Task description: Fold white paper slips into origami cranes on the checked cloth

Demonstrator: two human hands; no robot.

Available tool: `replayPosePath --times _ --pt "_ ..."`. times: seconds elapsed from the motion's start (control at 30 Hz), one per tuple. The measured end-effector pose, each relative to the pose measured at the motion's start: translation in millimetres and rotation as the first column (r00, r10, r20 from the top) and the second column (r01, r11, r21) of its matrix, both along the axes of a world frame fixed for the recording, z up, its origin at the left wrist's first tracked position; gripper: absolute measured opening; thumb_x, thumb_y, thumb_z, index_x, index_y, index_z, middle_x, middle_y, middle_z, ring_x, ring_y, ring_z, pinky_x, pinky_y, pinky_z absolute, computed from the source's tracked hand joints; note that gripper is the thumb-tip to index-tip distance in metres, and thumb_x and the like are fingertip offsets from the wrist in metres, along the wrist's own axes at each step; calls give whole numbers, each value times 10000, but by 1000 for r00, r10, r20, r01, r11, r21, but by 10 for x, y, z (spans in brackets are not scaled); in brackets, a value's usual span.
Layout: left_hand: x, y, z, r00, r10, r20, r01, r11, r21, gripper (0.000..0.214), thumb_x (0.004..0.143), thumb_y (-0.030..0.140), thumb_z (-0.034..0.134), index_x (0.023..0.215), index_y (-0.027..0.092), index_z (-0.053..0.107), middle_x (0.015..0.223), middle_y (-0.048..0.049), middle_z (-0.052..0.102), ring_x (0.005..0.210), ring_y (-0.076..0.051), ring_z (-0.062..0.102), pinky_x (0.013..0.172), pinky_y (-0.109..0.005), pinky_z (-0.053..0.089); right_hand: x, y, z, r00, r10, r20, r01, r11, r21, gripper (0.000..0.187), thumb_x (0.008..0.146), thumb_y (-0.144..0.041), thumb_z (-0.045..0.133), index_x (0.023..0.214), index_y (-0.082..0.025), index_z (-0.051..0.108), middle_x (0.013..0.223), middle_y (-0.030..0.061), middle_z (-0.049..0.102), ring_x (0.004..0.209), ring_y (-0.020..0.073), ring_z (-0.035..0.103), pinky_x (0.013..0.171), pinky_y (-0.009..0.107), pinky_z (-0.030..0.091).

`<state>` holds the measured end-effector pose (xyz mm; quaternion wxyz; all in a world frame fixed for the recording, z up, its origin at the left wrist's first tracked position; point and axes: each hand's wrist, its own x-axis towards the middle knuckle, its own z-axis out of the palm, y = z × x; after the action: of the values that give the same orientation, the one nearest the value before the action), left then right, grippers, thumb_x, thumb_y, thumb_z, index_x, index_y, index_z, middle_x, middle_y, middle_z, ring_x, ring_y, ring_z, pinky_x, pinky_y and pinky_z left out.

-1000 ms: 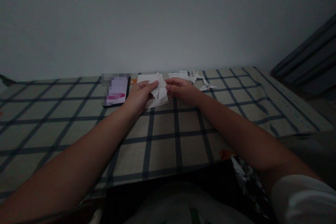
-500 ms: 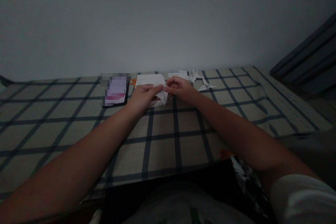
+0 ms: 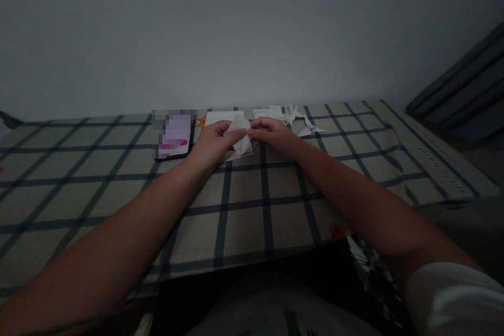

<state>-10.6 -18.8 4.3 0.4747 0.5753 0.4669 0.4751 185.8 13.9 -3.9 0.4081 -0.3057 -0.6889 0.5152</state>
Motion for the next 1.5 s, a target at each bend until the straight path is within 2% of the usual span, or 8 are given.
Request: replayPosePath --times 0.2,0.3,0.4,0.53,0.9,1.03,1.23,1.5 --pt "-8 -30 39 994 36 -108 -29 997 66 417 737 474 818 986 142 779 889 -83 776 693 -189 679 599 -266 507 4 -22 47 993 -88 -80 96 990 101 326 819 -481 728 917 -173 685 860 12 664 733 114 588 669 242 521" --pt "-3 -35 19 993 13 -115 -10 999 31 458 721 503 828 999 141 781 846 -81 773 659 -193 678 595 -275 512 12 -21 66 992 -110 -58 116 987 112 334 820 -499 722 868 -169 698 842 22 673 765 127 600 707 257 527" --pt "10 -46 15 998 4 -66 -6 1000 -25 481 704 508 841 1009 142 780 854 -86 775 685 -202 694 597 -277 528 28 2 63 994 -100 -33 102 991 83 349 823 -508 718 810 -159 704 800 24 669 760 133 602 716 265 522" --pt "21 -65 40 999 1 -42 -4 998 -66 495 690 505 854 1017 141 781 885 -92 782 721 -198 708 609 -269 544 41 54 17 996 -49 -71 49 999 -4 350 762 -482 790 872 -155 737 810 14 691 713 111 587 681 247 498" --pt "-26 -21 -13 983 -39 -180 41 999 4 444 729 519 823 962 142 801 832 -95 773 672 -188 682 580 -270 519 25 76 -43 994 45 -101 -55 994 -97 345 724 -432 839 904 -166 715 770 -18 665 664 94 560 638 233 463" --pt "-19 -38 -3 987 -40 -154 43 999 17 439 729 515 828 964 146 800 864 -94 780 691 -190 691 605 -277 532 20 68 -42 985 71 -155 -95 983 -155 381 684 -412 873 930 -174 706 842 -4 683 715 104 592 667 234 490" --pt "12 -55 50 998 -35 -57 32 998 -50 438 690 472 860 973 146 791 902 -97 791 731 -196 714 653 -285 554 43 27 1 978 40 -205 -98 956 -277 296 759 -431 813 893 -185 718 849 5 682 777 122 625 686 232 515" --pt "-19 -22 -2 988 -82 -131 78 996 -37 441 707 509 831 942 138 788 837 -99 777 666 -187 679 571 -266 494 38 74 -71 989 73 -126 -96 978 -184 368 735 -449 844 982 -183 778 940 32 758 784 124 644 734 255 516"
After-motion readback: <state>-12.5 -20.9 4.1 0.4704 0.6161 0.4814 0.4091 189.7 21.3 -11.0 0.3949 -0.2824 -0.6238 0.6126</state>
